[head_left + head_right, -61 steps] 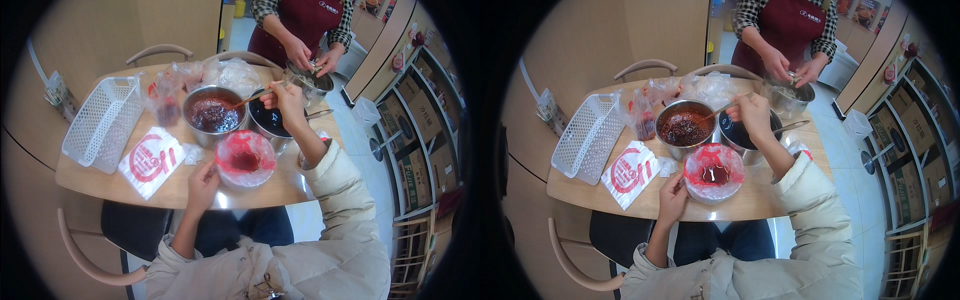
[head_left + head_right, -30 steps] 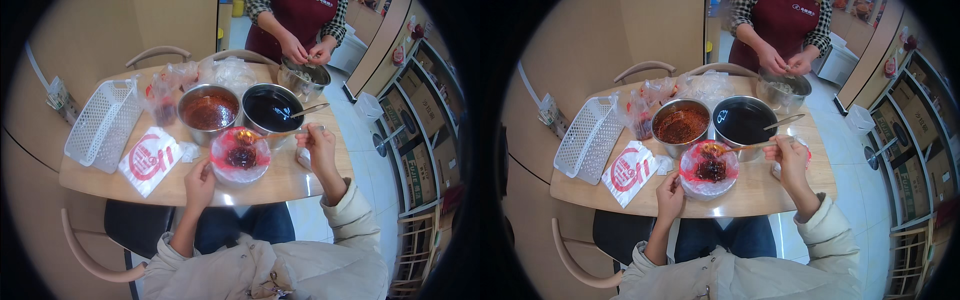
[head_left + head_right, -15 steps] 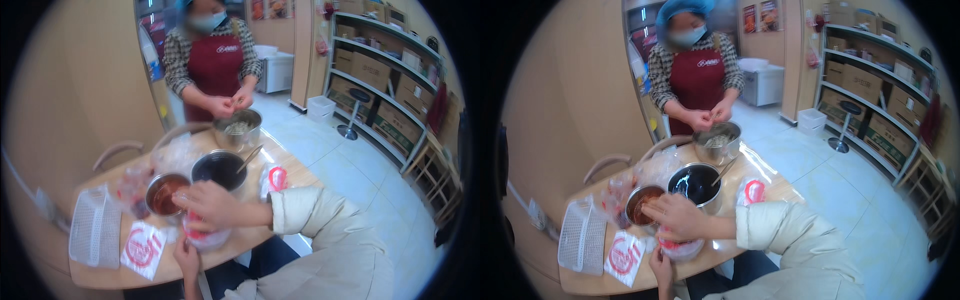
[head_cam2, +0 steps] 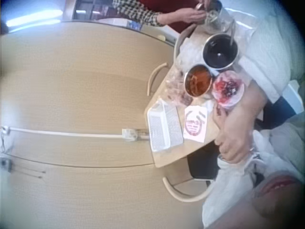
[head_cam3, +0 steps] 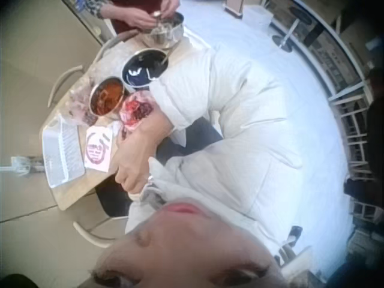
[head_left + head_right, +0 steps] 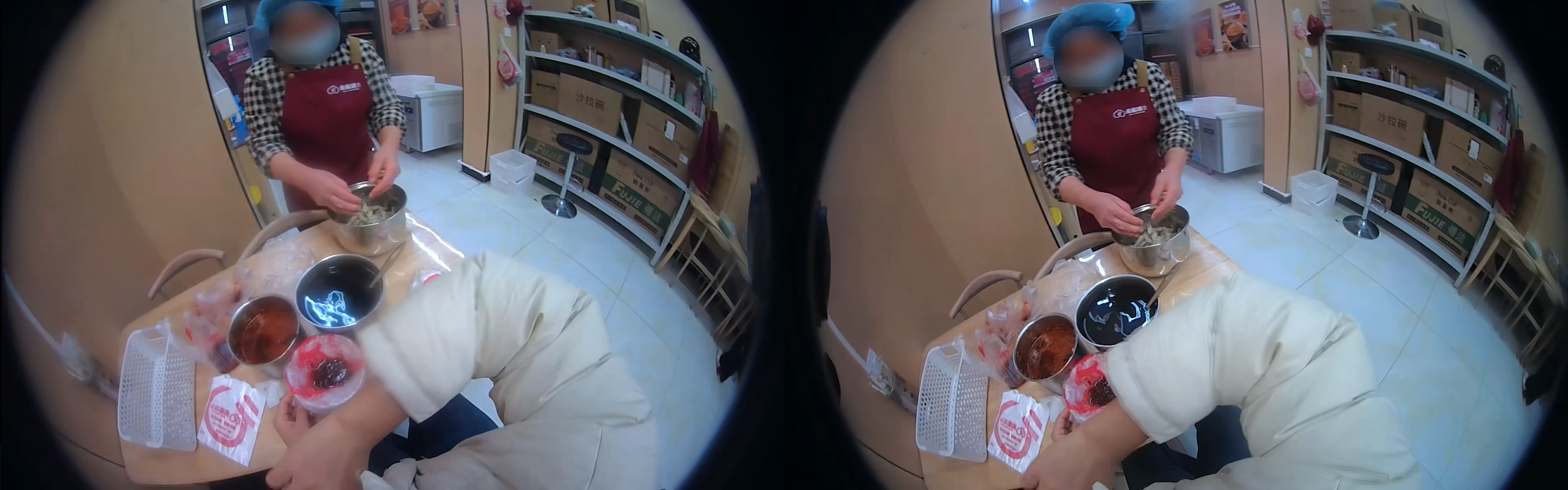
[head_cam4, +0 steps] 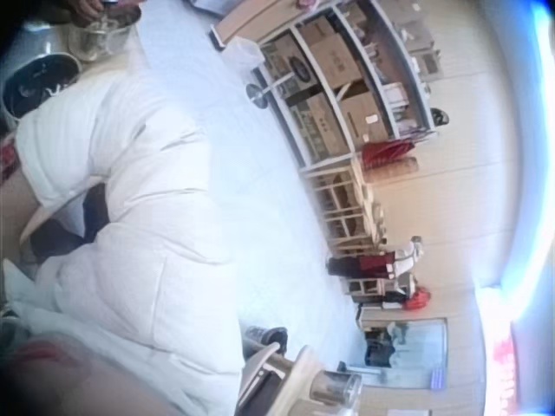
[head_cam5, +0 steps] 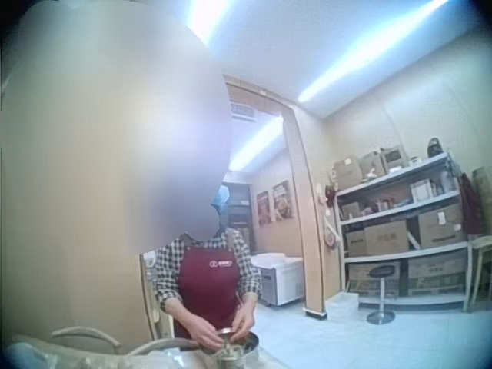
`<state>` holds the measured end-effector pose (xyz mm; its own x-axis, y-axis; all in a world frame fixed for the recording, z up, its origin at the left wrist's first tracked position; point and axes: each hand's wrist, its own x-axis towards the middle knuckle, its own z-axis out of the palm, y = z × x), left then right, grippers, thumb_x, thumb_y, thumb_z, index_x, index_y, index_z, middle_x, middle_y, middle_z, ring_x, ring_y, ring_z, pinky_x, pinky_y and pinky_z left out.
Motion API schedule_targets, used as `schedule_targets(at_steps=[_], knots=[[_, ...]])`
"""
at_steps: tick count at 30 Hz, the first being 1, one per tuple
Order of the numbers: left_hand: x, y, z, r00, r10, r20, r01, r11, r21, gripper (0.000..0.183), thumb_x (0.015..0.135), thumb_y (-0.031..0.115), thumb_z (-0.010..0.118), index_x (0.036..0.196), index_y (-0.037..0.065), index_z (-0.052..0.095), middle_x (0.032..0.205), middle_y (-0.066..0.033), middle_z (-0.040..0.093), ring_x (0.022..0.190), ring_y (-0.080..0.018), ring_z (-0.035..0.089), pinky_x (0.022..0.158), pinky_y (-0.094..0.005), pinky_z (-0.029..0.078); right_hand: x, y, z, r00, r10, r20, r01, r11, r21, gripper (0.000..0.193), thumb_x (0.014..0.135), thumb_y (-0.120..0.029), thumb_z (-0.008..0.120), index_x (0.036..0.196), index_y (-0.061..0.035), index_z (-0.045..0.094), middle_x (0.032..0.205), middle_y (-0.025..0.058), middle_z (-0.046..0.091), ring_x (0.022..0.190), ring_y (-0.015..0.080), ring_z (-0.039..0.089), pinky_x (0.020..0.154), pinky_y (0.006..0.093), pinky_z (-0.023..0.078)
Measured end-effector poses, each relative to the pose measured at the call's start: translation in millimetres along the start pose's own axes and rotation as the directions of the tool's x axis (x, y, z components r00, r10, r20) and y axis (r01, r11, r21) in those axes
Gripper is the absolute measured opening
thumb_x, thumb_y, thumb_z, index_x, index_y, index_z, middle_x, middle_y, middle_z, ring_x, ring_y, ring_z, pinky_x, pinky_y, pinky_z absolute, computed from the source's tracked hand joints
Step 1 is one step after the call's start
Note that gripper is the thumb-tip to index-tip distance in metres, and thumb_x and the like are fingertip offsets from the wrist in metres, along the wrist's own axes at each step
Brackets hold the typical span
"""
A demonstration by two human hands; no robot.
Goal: The person scoops red sauce from a metal pot into a small plastic bag using a spoon, then ties the bag closed. The process is repeated multiple times with new bags. Another person in an apron works at the same table in the background.
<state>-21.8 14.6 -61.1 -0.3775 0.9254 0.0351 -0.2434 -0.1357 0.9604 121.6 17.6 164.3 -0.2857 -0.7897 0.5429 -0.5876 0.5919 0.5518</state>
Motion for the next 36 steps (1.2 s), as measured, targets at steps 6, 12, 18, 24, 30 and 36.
schedule_targets(at_steps=[6, 12, 18, 24, 30, 36], knots=[[-18, 34, 10, 0.995, -0.103, -0.009, 0.103, 0.995, -0.018, 0.049, 0.098, 0.016, 0.058, 0.14, 0.001, 0.038, 0.089, -0.0067, 0.062, 0.074, -0.0144, 0.065, 0.062, -0.0237, 0.054, -72, -49, -26, 0.53, 0.764, -0.368, -0.832, 0.553, -0.051, 0.016, 0.077, -0.004, 0.068, 0.092, 0.0003, 0.069, 0.091, 0.0143, 0.07, 0.081, 0.0282, 0.068, 0.07, 0.0377, 0.055], [-34, 57, 14, 0.962, -0.252, 0.105, 0.244, 0.966, 0.079, 0.023, 0.102, 0.026, 0.052, 0.103, 0.003, 0.056, 0.094, -0.0086, 0.064, 0.078, -0.0163, 0.067, 0.068, -0.027, 0.059, -136, -90, -9, 0.082, 0.893, -0.443, -0.965, -0.04, -0.26, 0.024, 0.082, 0.0, 0.064, 0.106, 0.0, 0.067, 0.097, 0.0153, 0.067, 0.08, 0.0286, 0.067, 0.069, 0.0345, 0.054], [-44, 54, 32, 0.998, -0.06, -0.02, 0.06, 0.998, -0.037, 0.015, 0.101, 0.021, 0.054, 0.103, 0.006, 0.056, 0.091, -0.0053, 0.064, 0.075, -0.0111, 0.064, 0.065, -0.0254, 0.056, -162, -107, 21, -0.686, 0.725, -0.059, -0.466, -0.375, 0.802, 0.031, 0.095, -0.012, 0.058, 0.123, 0.0022, 0.06, 0.106, 0.0074, 0.063, 0.082, 0.0085, 0.061, 0.061, 0.0214, 0.054], [-41, 55, 37, 0.938, -0.338, -0.078, 0.338, 0.941, -0.016, 0.011, 0.101, 0.018, 0.053, 0.104, 0.008, 0.055, 0.096, -0.0053, 0.065, 0.079, -0.0121, 0.065, 0.07, -0.0259, 0.057, -172, -106, 16, -0.71, 0.701, 0.066, -0.281, -0.367, 0.887, 0.034, 0.096, -0.016, 0.057, 0.124, 0.0033, 0.059, 0.094, 0.006, 0.065, 0.077, 0.0104, 0.062, 0.062, 0.0232, 0.056], [-31, 57, 39, 0.963, -0.21, -0.169, 0.109, 0.877, -0.468, 0.008, 0.094, 0.007, 0.059, 0.103, 0.006, 0.057, 0.095, -0.0042, 0.062, 0.083, -0.0116, 0.061, 0.076, -0.0246, 0.052, -175, -118, 18, -0.684, 0.723, 0.092, -0.403, -0.48, 0.779, 0.022, 0.093, -0.007, 0.054, 0.113, 0.0003, 0.061, 0.097, 0.0057, 0.067, 0.08, 0.0103, 0.064, 0.066, 0.0219, 0.053], [-19, 71, 47, 0.958, 0.12, -0.26, -0.166, 0.972, -0.165, 0.018, 0.096, 0.002, 0.053, 0.111, 0.003, 0.062, 0.094, -0.0003, 0.062, 0.081, -0.006, 0.056, 0.073, -0.0207, 0.047, -168, -99, 23, -0.637, 0.766, 0.085, -0.427, -0.443, 0.789, 0.03, 0.097, -0.012, 0.055, 0.124, 0.0008, 0.058, 0.097, 0.0063, 0.066, 0.077, 0.0096, 0.064, 0.063, 0.0229, 0.055]])
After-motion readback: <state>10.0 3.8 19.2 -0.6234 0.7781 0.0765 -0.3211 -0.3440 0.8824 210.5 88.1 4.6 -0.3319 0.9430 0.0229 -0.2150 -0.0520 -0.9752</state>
